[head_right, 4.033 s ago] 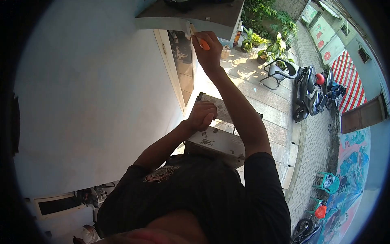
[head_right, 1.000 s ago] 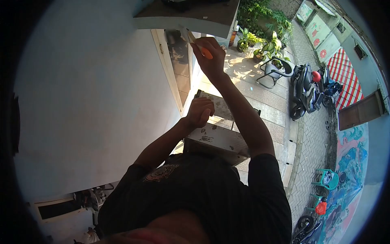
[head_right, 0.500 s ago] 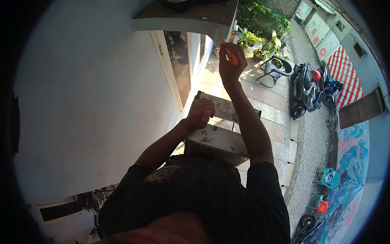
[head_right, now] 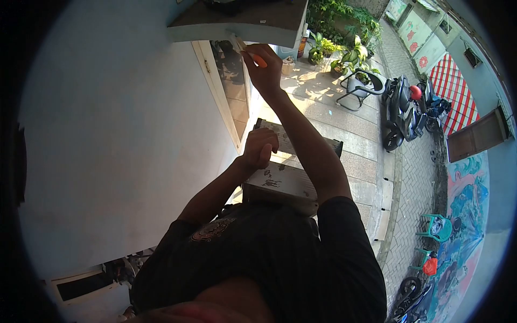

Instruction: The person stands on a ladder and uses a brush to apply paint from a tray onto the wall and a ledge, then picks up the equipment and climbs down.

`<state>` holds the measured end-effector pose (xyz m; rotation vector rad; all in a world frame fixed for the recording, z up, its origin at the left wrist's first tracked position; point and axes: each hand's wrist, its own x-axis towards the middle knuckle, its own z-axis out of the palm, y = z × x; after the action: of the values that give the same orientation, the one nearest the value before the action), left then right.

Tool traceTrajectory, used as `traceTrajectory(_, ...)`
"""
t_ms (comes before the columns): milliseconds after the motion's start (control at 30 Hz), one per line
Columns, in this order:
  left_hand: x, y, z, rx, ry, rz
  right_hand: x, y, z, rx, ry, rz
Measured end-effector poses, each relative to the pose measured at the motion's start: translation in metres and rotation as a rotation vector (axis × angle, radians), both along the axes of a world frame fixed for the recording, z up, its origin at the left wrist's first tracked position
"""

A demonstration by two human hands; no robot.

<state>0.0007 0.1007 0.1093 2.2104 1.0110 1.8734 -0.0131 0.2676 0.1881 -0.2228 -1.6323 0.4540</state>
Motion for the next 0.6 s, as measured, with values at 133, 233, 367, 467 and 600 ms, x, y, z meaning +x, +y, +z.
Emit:
traceTrajectory(133,0.0,-0.001,0.001,-0.018,-0.01,-0.022,0.022,0.011,-0.005,-0.045,0.049,-0.077)
traceTrajectory(233,0.0,-0.001,0.003,-0.028,0.0,-0.037,0.067,0.015,-0.004,-0.03,0.06,-0.226)
traceTrajectory(367,0.001,0.001,0.001,-0.023,0.024,-0.041,0.129,0.015,-0.004,0.009,0.04,-0.392)
traceTrajectory(467,0.002,0.001,0.003,-0.035,0.026,-0.025,0.156,0.0,0.001,0.05,0.076,-0.36)
traceTrajectory(600,0.003,0.0,0.001,-0.06,0.028,-0.014,0.161,-0.012,0.004,0.005,0.065,-0.307)
